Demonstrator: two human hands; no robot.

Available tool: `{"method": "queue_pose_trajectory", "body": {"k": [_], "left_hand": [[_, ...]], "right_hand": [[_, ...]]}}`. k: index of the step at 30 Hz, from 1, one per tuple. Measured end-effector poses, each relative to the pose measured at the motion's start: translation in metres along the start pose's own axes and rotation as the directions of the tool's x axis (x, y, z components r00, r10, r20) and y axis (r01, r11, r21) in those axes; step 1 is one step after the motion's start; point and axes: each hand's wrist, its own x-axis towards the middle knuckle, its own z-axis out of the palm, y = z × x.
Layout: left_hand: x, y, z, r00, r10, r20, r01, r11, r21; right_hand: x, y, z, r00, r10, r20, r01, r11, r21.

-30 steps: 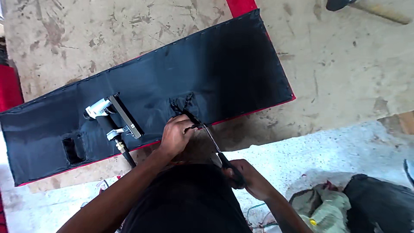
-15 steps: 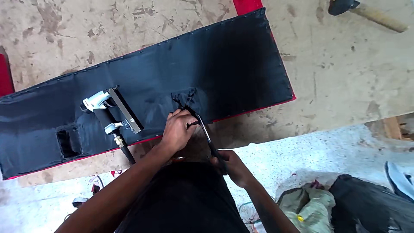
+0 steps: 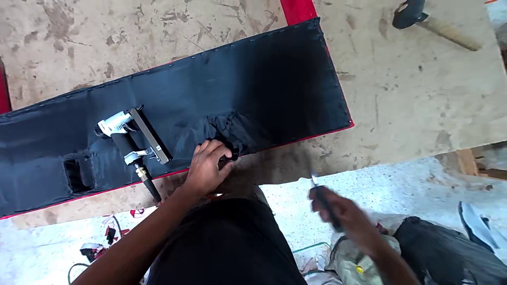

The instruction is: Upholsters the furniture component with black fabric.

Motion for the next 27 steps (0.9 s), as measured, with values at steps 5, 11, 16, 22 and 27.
{"method": "queue_pose_trajectory", "body": {"k": [5, 11, 16, 22, 27], "left_hand": [[0.029, 0.007, 0.001, 0.984, 0.144, 0.102, -0.159, 0.975, 0.154], [0.012, -0.007, 0.014, 0.954, 0.244, -0.177, -0.254, 0.967, -0.034], [-0.010, -0.018, 0.019, 0.943, 0.190, -0.272, -0.243, 0.954, -0.177], [-0.017, -0.027, 0.010, 0.902, -0.142, -0.407, -0.102, 0.847, -0.522], [-0.005, -0.057, -0.027, 0.814, -0.335, -0.475, -0.234, 0.558, -0.796]], "right_hand": [[0.025, 0.033, -0.110, 0.869, -0.016, -0.494, -0.014, 0.998, -0.057], [0.070, 0.051, -0.167, 0.686, 0.118, -0.718, -0.127, 0.991, 0.043], [0.090, 0.057, -0.193, 0.629, 0.256, -0.734, -0.271, 0.957, 0.101], [0.107, 0.050, -0.229, 0.661, 0.207, -0.721, -0.596, 0.728, -0.338], [0.119, 0.017, -0.239, 0.635, 0.462, -0.619, -0.657, 0.745, -0.118]]}}
